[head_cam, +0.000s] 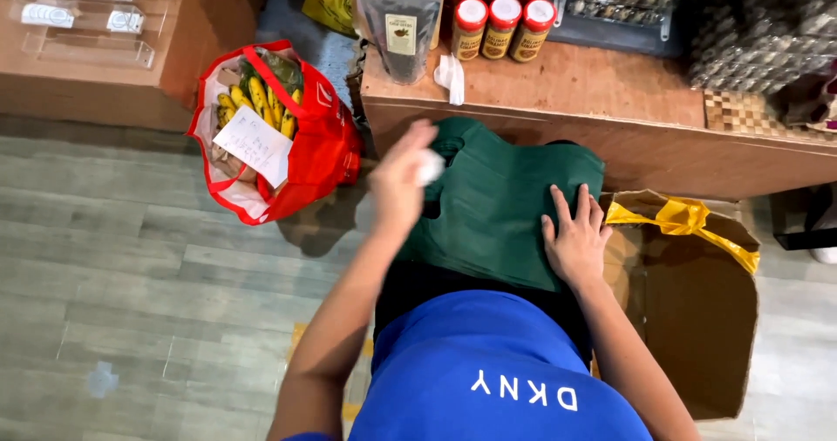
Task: The person wipes the surface of a stack of green reusable shopping bags with a white wipe. They repeatedly rub the top bag, fold the wipe, and continue wiping different sections of the bag stack on a wooden counter.
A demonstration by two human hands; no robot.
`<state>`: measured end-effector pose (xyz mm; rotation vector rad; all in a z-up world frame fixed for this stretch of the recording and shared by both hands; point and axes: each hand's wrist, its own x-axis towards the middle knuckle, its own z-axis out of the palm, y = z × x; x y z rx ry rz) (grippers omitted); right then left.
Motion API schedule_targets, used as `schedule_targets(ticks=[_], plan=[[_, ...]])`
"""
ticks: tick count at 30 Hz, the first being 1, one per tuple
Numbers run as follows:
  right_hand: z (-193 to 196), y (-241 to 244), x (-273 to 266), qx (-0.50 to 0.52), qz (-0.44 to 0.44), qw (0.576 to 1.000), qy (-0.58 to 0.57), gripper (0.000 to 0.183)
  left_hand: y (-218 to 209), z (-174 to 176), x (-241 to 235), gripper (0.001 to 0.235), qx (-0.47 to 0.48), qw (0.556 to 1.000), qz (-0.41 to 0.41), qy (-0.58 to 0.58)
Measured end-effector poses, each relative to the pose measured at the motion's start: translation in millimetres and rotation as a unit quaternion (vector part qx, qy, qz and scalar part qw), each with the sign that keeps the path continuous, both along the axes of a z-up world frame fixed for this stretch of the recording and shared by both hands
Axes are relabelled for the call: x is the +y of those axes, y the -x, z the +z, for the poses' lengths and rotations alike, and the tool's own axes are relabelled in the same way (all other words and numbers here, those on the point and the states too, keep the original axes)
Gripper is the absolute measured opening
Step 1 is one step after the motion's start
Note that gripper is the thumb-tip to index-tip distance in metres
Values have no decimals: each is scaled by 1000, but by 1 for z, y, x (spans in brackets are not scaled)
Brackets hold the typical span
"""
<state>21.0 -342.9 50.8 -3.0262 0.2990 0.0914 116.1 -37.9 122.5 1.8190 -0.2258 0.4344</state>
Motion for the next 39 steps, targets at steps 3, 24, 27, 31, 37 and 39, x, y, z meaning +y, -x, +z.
schedule_targets(ticks=[3,24,27,31,37,39], plan=[[-3,1,-1,-19,2,1000,1,59,0,15,-68,43,87,960,-173,202],[-7,1,-2,17,-9,1000,6,61,-61,-126,16,68,168,955,-14,-245],[-15,0,-3,10,-9,1000,12,59,-75,-43,-48,57,50,983,-79,-155],[-13,0,-1,-2,-15,999,30,60,-100,-148,-132,43,-42,949,-136,-280],[-13,-5,-5,9,-9,1000,24,60,-135,-196,-134,34,21,837,-165,-522],[-15,-1,-4,-3,-1,1000,30,62,-149,-216,-112,37,88,892,-75,-438]])
